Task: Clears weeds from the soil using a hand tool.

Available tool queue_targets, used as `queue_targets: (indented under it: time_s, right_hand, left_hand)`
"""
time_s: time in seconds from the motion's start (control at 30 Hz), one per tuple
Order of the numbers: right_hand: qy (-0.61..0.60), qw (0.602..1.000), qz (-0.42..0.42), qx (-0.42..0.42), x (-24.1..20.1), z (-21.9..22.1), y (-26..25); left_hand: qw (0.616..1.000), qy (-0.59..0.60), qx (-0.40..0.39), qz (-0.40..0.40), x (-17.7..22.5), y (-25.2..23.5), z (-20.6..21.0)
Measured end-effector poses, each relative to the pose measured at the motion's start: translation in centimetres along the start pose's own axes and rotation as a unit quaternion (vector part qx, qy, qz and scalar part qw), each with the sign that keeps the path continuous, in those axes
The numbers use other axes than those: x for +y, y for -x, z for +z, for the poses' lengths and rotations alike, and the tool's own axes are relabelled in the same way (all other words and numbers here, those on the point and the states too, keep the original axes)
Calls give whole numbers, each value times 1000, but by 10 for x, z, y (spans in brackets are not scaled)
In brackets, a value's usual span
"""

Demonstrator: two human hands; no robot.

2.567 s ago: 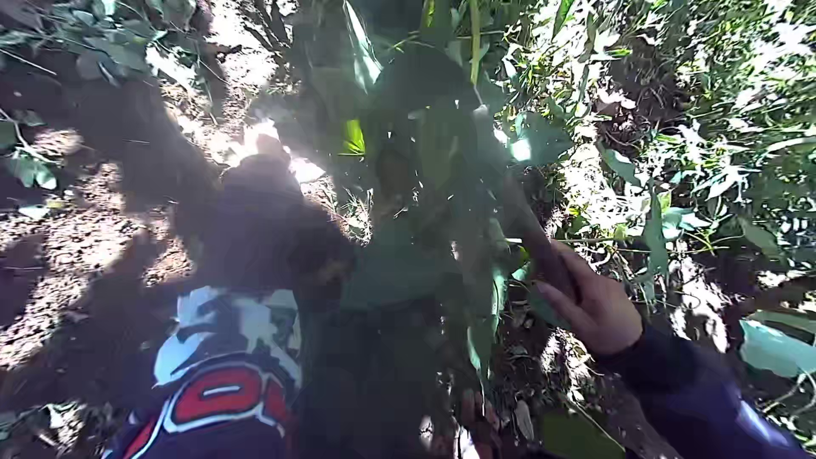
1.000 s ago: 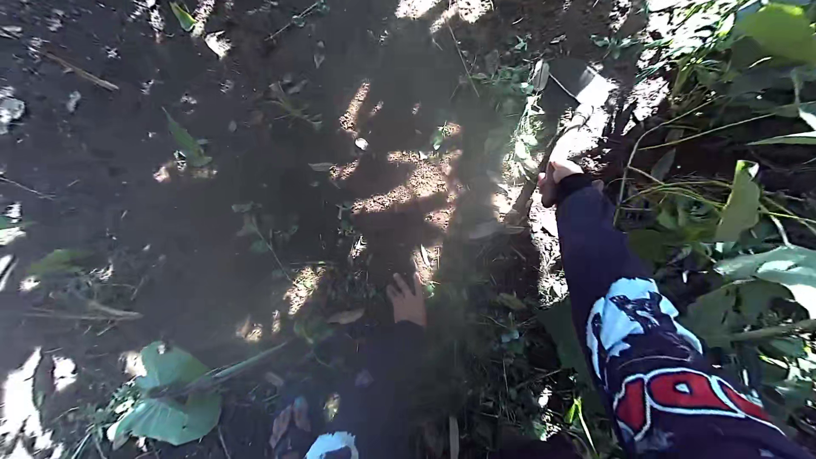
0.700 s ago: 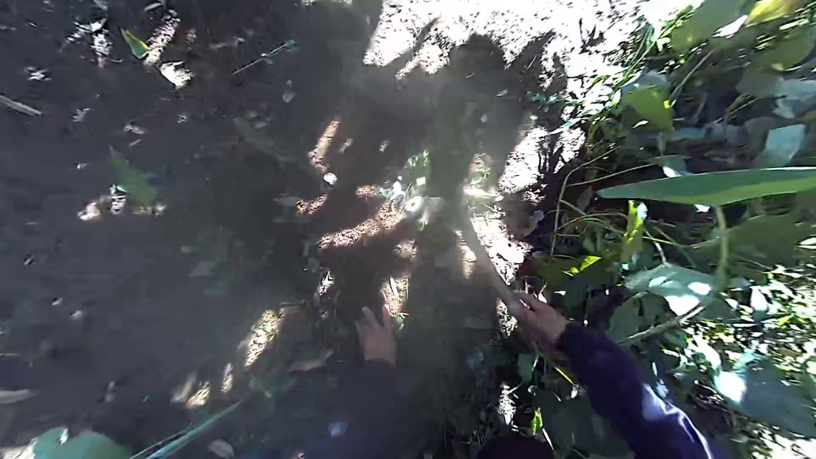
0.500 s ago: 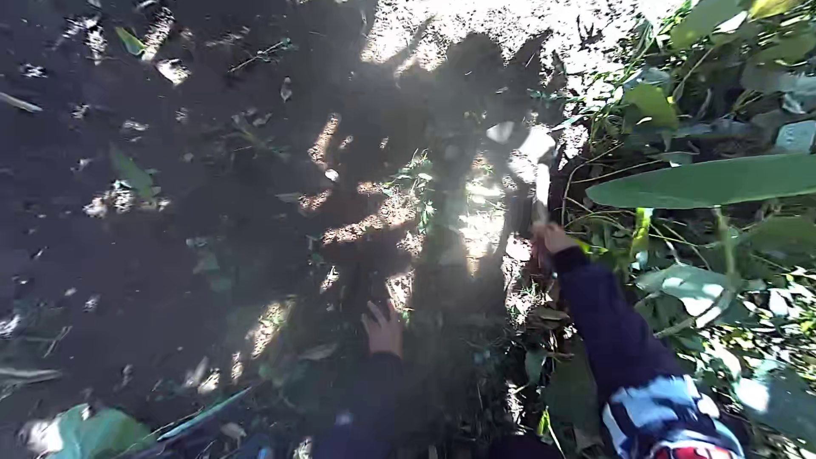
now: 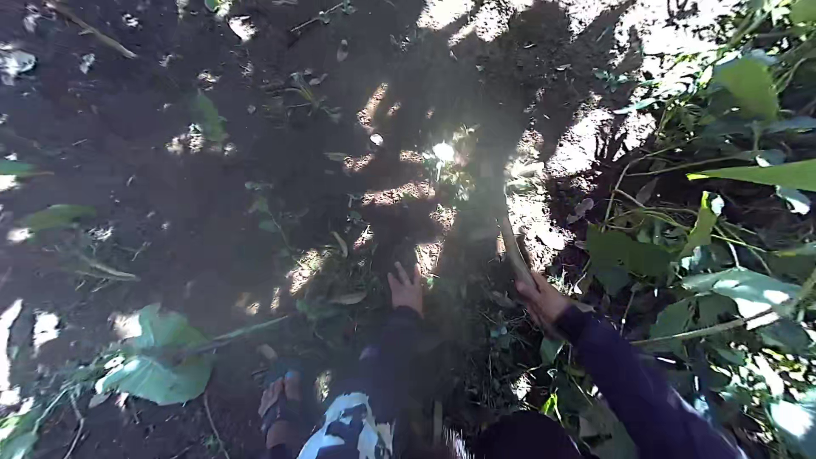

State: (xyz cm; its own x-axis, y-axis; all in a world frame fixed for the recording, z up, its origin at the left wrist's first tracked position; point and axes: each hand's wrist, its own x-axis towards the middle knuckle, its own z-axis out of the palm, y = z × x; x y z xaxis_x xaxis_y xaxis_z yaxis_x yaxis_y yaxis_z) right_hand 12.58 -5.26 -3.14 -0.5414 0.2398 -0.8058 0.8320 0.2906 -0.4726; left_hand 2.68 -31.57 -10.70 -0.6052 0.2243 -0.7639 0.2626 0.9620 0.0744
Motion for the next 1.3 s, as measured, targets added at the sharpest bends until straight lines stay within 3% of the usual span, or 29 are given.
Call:
queue_targets:
  time_s: [0.07,0.13,0.27,0.37,0.47,0.53,0.63,0.67,0.73,0.83,0.93,0.97,1.03,1.13,1.23,1.3]
  right_hand:
    - [-5,1000,1,-3,23,-1,54]
    - [-7,1000,-7,21,26,-10,68]
    - [-16,995,-36,89,-49,-17,-14]
    - [-66,995,-31,74,-103,23,-63]
    - [46,997,-68,-1,-76,63,-57]
    - [122,989,-70,-56,-28,62,-17]
    - [191,976,-44,-92,27,33,52]
    - [206,973,-44,-97,38,22,68]
    - [234,966,-62,-89,45,14,84]
    - [241,964,-85,-68,13,40,69]
    - [183,972,-82,-122,-10,88,48]
    - [167,973,-77,-141,-4,100,50]
    - [153,973,-70,-159,32,108,66]
    - [157,977,-61,-127,93,83,111]
    - [219,966,-101,-96,106,44,135]
    - [242,958,-144,-64,84,38,113]
  left_hand:
    - [998,49,11,30,-13,8,-3]
    - [990,124,52,52,-33,27,-3]
    - [936,243,244,-74,-109,56,12]
    - [870,278,384,-135,-146,79,36]
    - [803,352,427,-220,-160,104,66]
    - [700,490,412,-317,-174,108,83]
    - [452,709,390,-377,-213,82,90]
    - [408,758,366,-354,-223,78,83]
    - [379,810,343,-289,-231,76,60]
    - [431,812,332,-211,-230,72,20]
    - [465,799,335,-183,-222,75,-3]
    - [495,785,331,-174,-221,79,-1]
    - [599,721,300,-176,-224,84,18]
    - [699,622,286,-208,-218,54,82]
    - [787,504,269,-233,-151,53,96]
    - [823,458,247,-227,-98,69,96]
